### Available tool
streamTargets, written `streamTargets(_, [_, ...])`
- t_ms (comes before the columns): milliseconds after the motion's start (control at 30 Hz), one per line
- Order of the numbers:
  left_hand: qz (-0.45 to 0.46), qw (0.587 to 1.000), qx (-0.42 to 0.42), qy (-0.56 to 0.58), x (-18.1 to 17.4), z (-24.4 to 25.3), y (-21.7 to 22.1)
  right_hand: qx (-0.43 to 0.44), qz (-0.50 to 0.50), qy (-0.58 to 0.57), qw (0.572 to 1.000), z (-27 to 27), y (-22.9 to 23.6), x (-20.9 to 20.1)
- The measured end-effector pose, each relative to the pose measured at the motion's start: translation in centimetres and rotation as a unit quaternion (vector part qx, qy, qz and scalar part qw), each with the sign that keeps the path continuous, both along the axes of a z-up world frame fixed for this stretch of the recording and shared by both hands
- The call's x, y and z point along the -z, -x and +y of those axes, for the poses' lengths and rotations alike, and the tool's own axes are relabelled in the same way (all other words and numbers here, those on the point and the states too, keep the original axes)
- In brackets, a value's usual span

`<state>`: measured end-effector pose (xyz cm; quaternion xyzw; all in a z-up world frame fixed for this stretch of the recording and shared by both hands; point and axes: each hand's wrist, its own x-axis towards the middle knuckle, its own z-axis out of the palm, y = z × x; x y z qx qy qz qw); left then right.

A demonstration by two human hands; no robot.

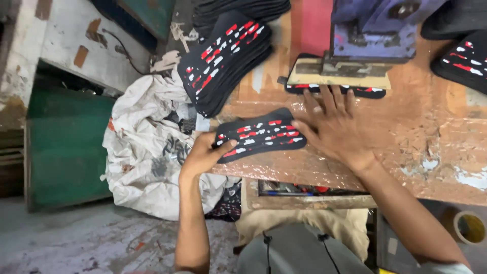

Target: The person repeatedly picks up black fabric pieces with red and white patterns from a pile on the left and stacks them on the right side of a wooden table. The person uses both hands to handle and align the items.

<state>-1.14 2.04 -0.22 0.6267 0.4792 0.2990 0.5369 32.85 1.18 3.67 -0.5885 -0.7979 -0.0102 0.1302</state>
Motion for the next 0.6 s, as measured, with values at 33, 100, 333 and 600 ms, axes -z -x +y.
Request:
streamTargets(33, [-0.022,0.999,0.007,-0.029,-0.2,0.2,0.0,-0.019,0.015,-0.005,1.000,-0.4,-0.3,0.0])
streamTargets(100, [-0.003,1.000,-0.007,-0.002,0.6,-0.6,0.1,-0.044,0.058,0.021,0.997,-3.4,-1.1,0.0])
streamTargets(333, [-0.003,0.999,-0.030,0.024,-0.3,-1.0,-0.5,0.001,0.085,0.008,0.996,-9.3,-2.0,0.9])
streamTargets(600, [-0.014,0.983,-0.166,-0.080,0.1,-0.3,-1.5,0.022,0.091,-0.014,0.995,-9.1,-1.7,0.9])
